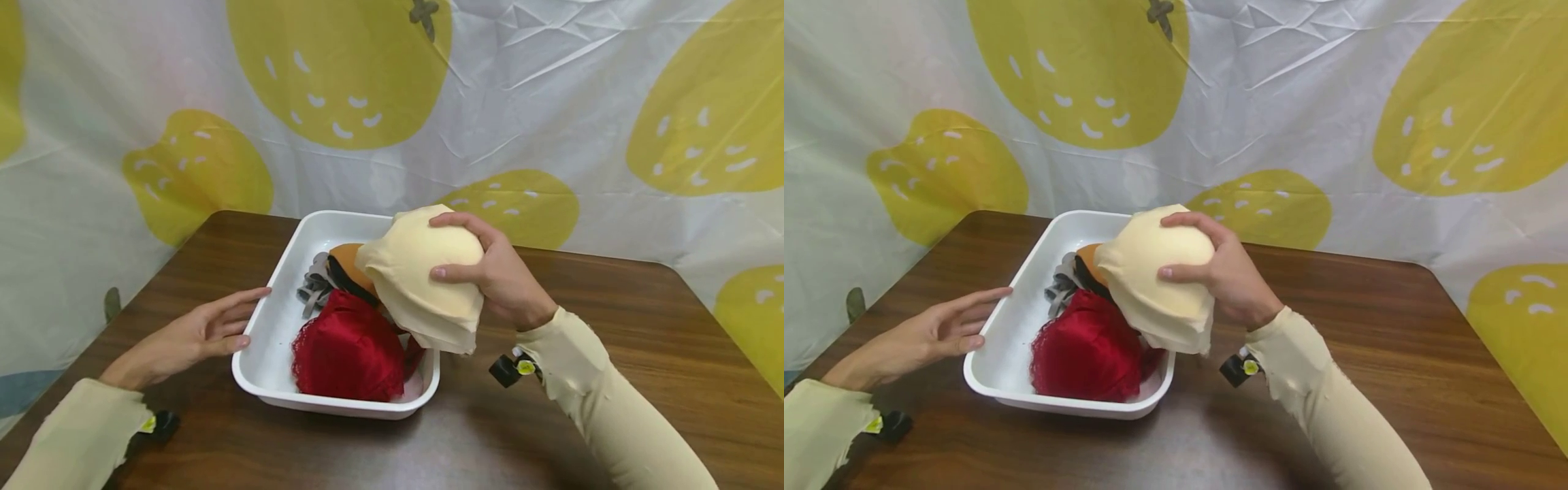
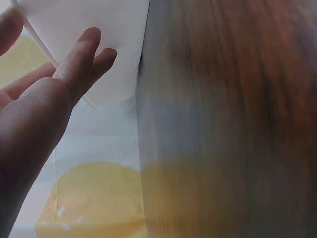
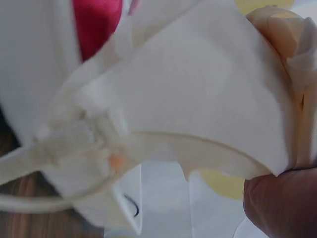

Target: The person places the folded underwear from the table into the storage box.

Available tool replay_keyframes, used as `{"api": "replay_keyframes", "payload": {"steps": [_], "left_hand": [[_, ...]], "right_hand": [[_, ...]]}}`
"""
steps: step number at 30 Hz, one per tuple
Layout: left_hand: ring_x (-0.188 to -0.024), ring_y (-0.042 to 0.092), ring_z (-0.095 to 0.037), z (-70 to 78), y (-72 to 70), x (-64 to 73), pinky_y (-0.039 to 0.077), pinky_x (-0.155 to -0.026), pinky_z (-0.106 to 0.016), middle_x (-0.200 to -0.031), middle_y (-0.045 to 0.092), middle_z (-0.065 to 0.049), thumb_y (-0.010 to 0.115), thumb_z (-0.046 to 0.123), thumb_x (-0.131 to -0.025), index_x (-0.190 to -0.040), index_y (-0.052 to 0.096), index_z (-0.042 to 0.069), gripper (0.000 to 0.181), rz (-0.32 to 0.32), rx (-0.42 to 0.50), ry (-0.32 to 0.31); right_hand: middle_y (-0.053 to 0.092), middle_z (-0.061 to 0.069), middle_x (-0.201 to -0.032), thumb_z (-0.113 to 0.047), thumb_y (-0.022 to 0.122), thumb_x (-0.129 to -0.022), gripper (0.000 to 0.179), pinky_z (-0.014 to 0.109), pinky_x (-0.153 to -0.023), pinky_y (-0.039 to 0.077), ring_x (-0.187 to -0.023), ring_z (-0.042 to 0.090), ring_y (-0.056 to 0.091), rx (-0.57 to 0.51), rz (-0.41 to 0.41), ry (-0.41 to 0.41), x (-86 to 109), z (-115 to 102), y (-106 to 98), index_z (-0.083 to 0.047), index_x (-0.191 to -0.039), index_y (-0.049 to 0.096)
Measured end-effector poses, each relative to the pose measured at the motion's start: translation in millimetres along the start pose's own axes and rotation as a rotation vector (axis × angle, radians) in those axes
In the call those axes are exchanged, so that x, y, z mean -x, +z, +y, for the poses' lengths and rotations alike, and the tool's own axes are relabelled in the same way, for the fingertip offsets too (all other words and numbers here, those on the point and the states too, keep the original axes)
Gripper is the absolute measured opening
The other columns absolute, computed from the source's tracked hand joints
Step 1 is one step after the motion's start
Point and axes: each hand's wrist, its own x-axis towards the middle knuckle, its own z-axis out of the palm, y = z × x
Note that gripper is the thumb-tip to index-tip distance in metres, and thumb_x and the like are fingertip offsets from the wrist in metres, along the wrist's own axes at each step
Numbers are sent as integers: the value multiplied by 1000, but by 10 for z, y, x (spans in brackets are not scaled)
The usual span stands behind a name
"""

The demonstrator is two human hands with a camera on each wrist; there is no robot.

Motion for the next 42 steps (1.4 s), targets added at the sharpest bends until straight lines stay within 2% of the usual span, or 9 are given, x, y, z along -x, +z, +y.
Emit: {"api": "replay_keyframes", "payload": {"steps": [9, 12, 18, 21, 25, 28, 34, 36, 42], "left_hand": [[-131, 55, -1, -2, 3, -6, 55, -96, -24, -150, 49, 4, 56, 0, -99, -159, 21, 4, 70, 0, 1, -4], [-131, 55, 0, -4, 5, -19, 55, -97, -24, -152, 47, -2, 56, 1, -100, -159, 21, 5, 69, 9, -2, -19], [-130, 54, 1, 4, 6, -30, 54, -97, -24, -156, 36, -26, 58, 4, -100, -159, 22, 6, 70, 27, -13, -52], [-130, 54, 2, 2, 14, -24, 54, -97, -23, -156, 34, -29, 58, 4, -100, -159, 22, 7, 70, 30, -17, -54], [-130, 55, 1, -2, 25, -21, 54, -97, -23, -156, 34, -26, 58, 5, -100, -160, 22, 7, 70, 31, -17, -54], [-130, 55, 2, 3, 28, -26, 54, -96, -23, -156, 37, -23, 58, 4, -100, -159, 22, 7, 70, 33, -18, -50], [-130, 54, 2, 22, 23, -39, 54, -97, -22, -154, 44, -15, 58, 3, -99, -159, 23, 6, 69, 26, -34, -34], [-130, 55, 1, 24, 21, -45, 54, -97, -23, -153, 45, -15, 58, 3, -99, -159, 23, 6, 69, 21, -34, -35], [-129, 55, 0, 29, 24, -53, 54, -96, -23, -153, 40, -27, 58, 3, -99, -159, 23, 6, 69, 15, -31, -39]], "right_hand": [[47, 5, -137, 18, 71, -78, 63, 30, -76, 62, -103, 20, 61, -45, -16, -83, -69, -167, 261, -21, -127, 61], [45, 3, -139, 19, 70, -77, 63, 29, -76, 61, -103, 20, 61, -65, -32, -113, -87, -218, 342, -20, -126, 61], [47, 3, -137, 20, 67, -77, 63, 28, -74, 61, -103, 20, 59, -104, -52, -151, -119, -291, 477, -22, -123, 62], [48, 3, -135, 20, 67, -76, 62, 27, -74, 60, -103, 20, 59, -110, -58, -161, -138, -283, 523, -23, -121, 63], [49, 3, -135, 19, 67, -78, 61, 27, -76, 60, -104, 20, 59, -104, -76, -123, -143, -219, 563, -24, -120, 64], [50, 4, -136, 14, 72, -79, 58, 27, -77, 59, -104, 21, 59, -30, -89, -63, -140, -141, 580, -23, -123, 63], [56, -3, -134, -7, 84, -79, 54, 28, -84, 54, -105, 21, 60, 280, -131, 14, -149, 76, 586, -27, -125, 64], [57, -5, -133, -11, 85, -78, 53, 30, -84, 55, -104, 21, 61, 347, -161, 25, -148, 154, 592, -29, -124, 65], [59, -6, -132, -17, 89, -75, 55, 33, -86, 56, -105, 20, 61, 508, -252, -30, -142, 307, 630, -30, -123, 65]]}}
